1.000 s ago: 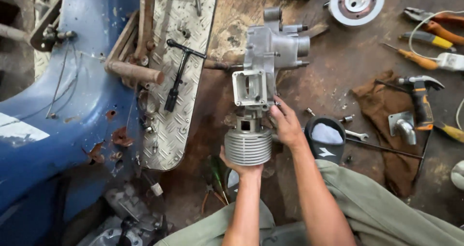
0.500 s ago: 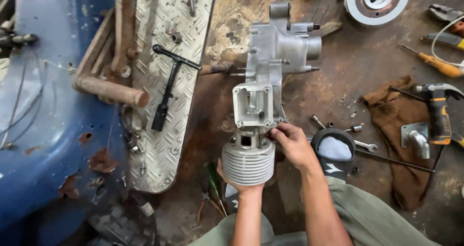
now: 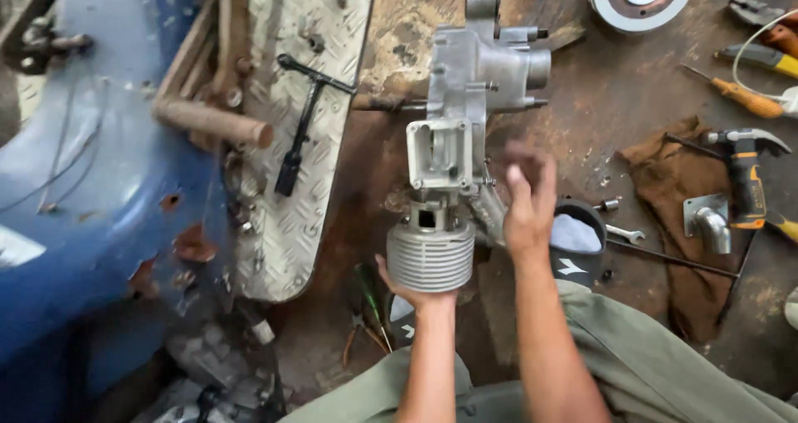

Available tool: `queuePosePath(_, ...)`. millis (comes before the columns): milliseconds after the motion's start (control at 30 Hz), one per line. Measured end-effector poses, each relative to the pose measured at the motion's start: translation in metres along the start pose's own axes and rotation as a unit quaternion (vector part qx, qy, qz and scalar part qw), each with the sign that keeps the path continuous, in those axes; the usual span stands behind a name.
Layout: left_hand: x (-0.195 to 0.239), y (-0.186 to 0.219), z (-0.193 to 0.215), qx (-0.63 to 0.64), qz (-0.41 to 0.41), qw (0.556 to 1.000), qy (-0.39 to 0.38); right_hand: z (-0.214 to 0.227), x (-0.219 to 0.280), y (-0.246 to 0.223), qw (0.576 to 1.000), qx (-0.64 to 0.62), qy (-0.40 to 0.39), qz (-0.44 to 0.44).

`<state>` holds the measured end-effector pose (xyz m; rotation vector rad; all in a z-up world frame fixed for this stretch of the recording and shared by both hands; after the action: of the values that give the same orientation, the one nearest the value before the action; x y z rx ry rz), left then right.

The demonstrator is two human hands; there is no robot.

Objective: Assembling motorcycle engine components by fitting the cylinder onto the crankcase

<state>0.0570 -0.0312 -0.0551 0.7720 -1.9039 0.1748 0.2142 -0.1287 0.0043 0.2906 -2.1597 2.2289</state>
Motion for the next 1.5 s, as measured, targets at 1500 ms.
queuePosePath(1500, -0.022, -0.009, 0.037, 0.082, -0.025, 0.996, -0.032, -0.048, 0.018, -0.029, 0.999, 0.015, -0.043, 0.008)
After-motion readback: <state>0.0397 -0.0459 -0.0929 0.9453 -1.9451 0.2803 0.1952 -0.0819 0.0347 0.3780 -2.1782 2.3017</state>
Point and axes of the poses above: each hand's wrist, its own x-axis away from the middle knuckle, its own z-axis out of the back of the hand, y = z × x, the point moved 5 cm from there along -x, towards the middle knuckle
